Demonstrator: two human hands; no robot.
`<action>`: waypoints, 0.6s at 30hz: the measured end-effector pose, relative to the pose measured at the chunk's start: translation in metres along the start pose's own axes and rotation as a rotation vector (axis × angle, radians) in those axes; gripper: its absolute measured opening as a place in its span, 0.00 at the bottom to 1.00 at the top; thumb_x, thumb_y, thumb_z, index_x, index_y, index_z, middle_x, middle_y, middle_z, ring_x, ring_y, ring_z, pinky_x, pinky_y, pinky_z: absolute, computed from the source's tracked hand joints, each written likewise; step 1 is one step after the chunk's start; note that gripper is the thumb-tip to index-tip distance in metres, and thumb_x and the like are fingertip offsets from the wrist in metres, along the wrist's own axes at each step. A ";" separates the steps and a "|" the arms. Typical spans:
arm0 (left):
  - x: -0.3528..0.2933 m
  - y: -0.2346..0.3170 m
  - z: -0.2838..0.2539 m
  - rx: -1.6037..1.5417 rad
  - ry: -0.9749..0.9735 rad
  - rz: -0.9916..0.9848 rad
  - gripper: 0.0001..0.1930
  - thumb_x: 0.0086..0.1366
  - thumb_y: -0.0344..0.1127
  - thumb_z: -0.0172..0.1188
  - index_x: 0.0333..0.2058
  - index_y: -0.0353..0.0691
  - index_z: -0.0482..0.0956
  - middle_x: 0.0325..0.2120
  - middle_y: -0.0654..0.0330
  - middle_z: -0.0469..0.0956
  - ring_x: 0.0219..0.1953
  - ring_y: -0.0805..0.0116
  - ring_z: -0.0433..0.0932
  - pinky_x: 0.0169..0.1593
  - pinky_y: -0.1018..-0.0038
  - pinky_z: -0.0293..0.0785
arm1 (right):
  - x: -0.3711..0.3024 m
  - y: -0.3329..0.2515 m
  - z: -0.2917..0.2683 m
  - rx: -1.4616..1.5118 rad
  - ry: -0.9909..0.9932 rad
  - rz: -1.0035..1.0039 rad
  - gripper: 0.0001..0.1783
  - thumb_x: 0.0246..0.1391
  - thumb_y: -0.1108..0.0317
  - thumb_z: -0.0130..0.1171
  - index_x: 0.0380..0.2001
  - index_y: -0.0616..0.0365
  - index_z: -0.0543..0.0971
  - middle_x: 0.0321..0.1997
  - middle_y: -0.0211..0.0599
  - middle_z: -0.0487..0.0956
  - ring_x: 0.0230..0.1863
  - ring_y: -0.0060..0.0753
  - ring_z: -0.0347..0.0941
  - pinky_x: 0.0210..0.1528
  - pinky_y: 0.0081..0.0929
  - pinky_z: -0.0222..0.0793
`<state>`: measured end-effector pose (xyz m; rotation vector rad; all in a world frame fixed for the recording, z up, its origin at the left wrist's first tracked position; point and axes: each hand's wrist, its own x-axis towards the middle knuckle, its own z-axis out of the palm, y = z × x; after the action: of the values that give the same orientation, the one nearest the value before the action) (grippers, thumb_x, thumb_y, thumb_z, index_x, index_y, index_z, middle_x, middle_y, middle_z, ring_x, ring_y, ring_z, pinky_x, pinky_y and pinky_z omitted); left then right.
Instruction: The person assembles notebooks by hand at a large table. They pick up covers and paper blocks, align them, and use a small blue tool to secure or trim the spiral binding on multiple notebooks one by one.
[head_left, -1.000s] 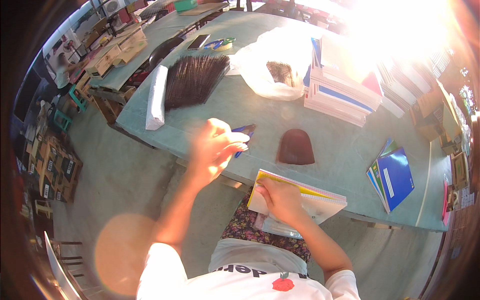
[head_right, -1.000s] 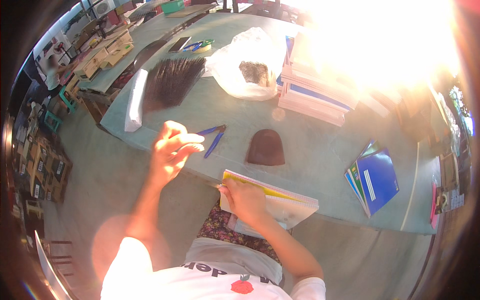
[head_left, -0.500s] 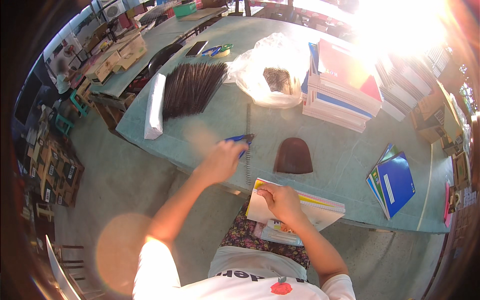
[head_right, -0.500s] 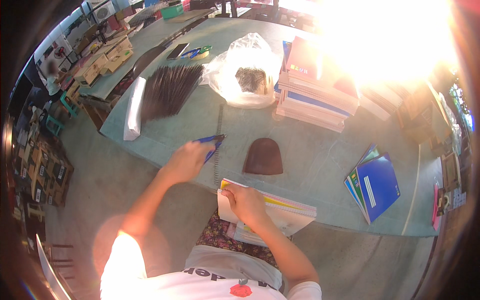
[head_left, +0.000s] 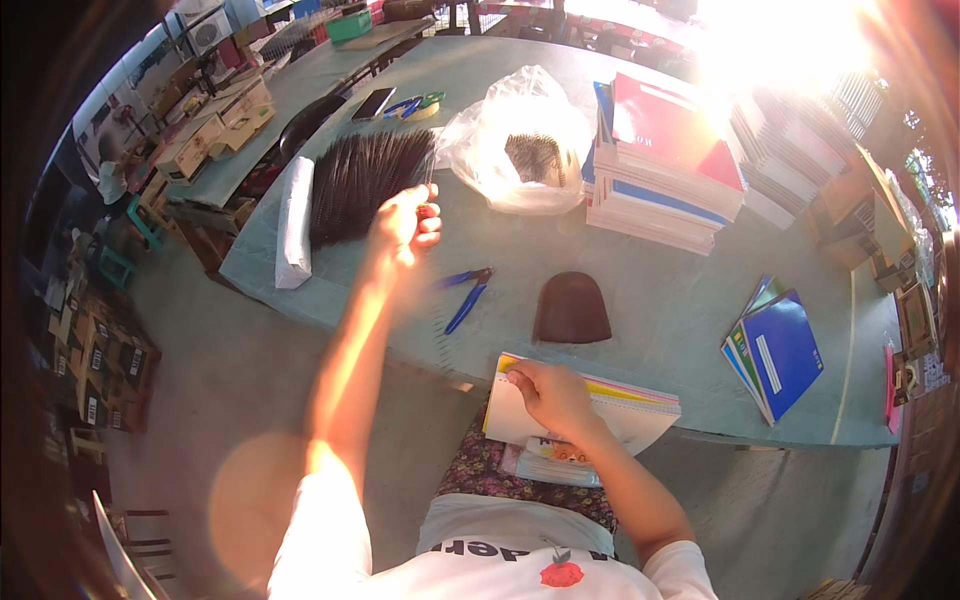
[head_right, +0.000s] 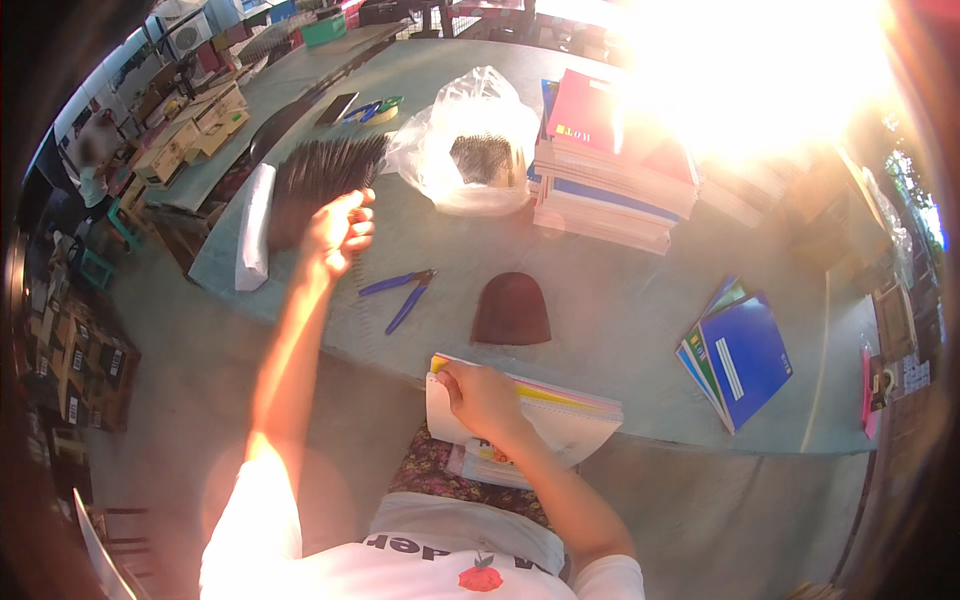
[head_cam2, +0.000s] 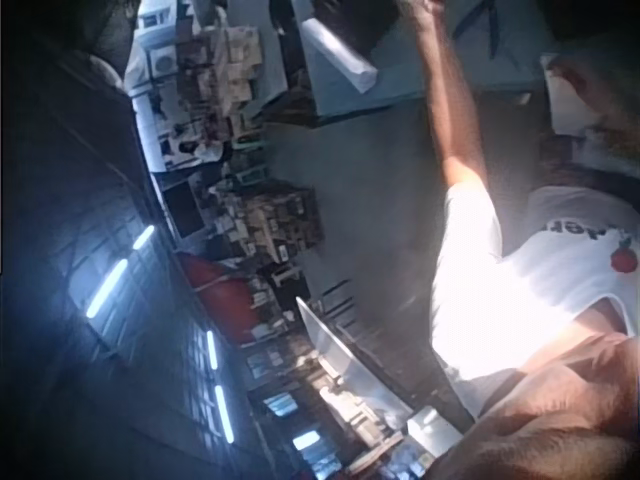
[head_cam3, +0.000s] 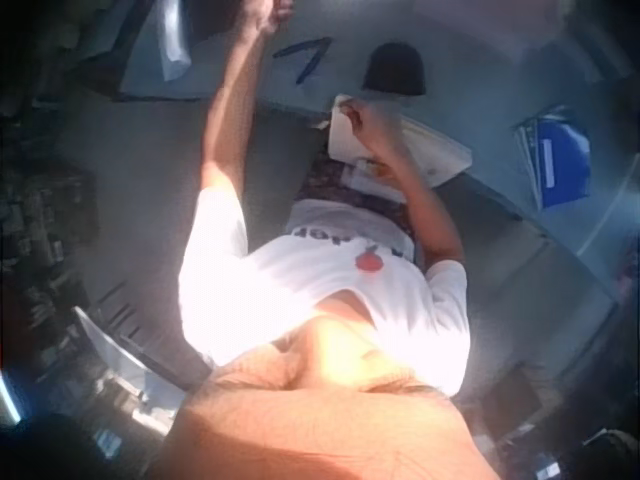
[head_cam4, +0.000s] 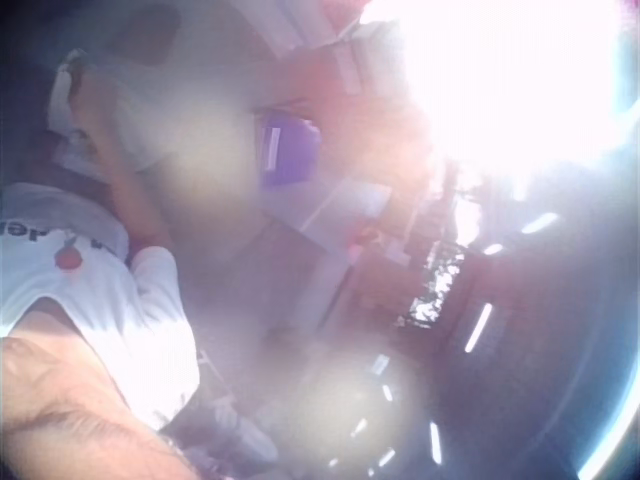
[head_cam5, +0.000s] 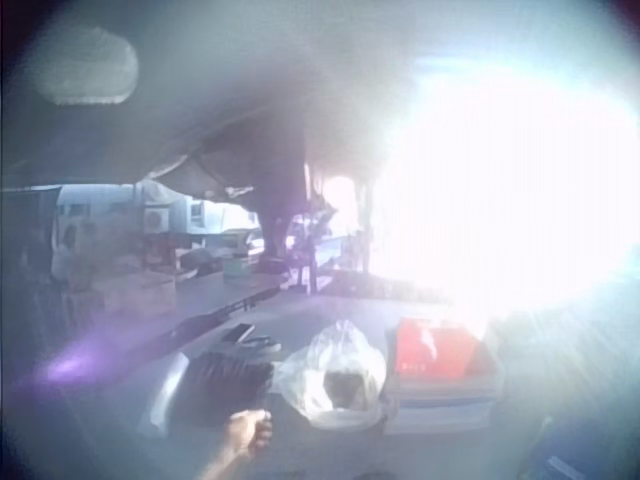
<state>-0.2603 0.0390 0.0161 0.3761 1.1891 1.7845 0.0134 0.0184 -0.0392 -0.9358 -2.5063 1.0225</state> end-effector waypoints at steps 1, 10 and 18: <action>-0.029 0.009 0.010 0.056 -0.051 0.044 0.13 0.68 0.42 0.44 0.38 0.36 0.69 0.18 0.68 0.64 0.14 0.83 0.57 0.13 0.86 0.53 | -0.002 0.001 -0.001 -0.017 -0.026 0.018 0.10 0.52 0.60 0.53 0.33 0.50 0.80 0.23 0.42 0.77 0.26 0.48 0.74 0.28 0.40 0.67; -0.179 -0.106 -0.026 1.123 -0.264 0.422 0.13 0.63 0.41 0.52 0.37 0.37 0.76 0.25 0.53 0.76 0.25 0.58 0.75 0.30 0.70 0.70 | -0.011 -0.011 0.000 -0.034 -0.060 -0.049 0.10 0.49 0.63 0.57 0.36 0.50 0.78 0.23 0.38 0.78 0.27 0.44 0.75 0.29 0.39 0.68; -0.187 -0.114 -0.025 1.108 -0.161 0.535 0.11 0.63 0.37 0.54 0.37 0.36 0.78 0.29 0.53 0.78 0.28 0.61 0.76 0.33 0.72 0.71 | -0.011 -0.008 0.002 -0.036 0.039 -0.034 0.12 0.47 0.60 0.59 0.36 0.49 0.81 0.23 0.39 0.79 0.24 0.42 0.76 0.28 0.36 0.69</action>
<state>-0.1190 -0.1171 -0.0497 1.5530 2.0006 1.2746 0.0170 0.0054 -0.0350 -0.9116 -2.5077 0.9427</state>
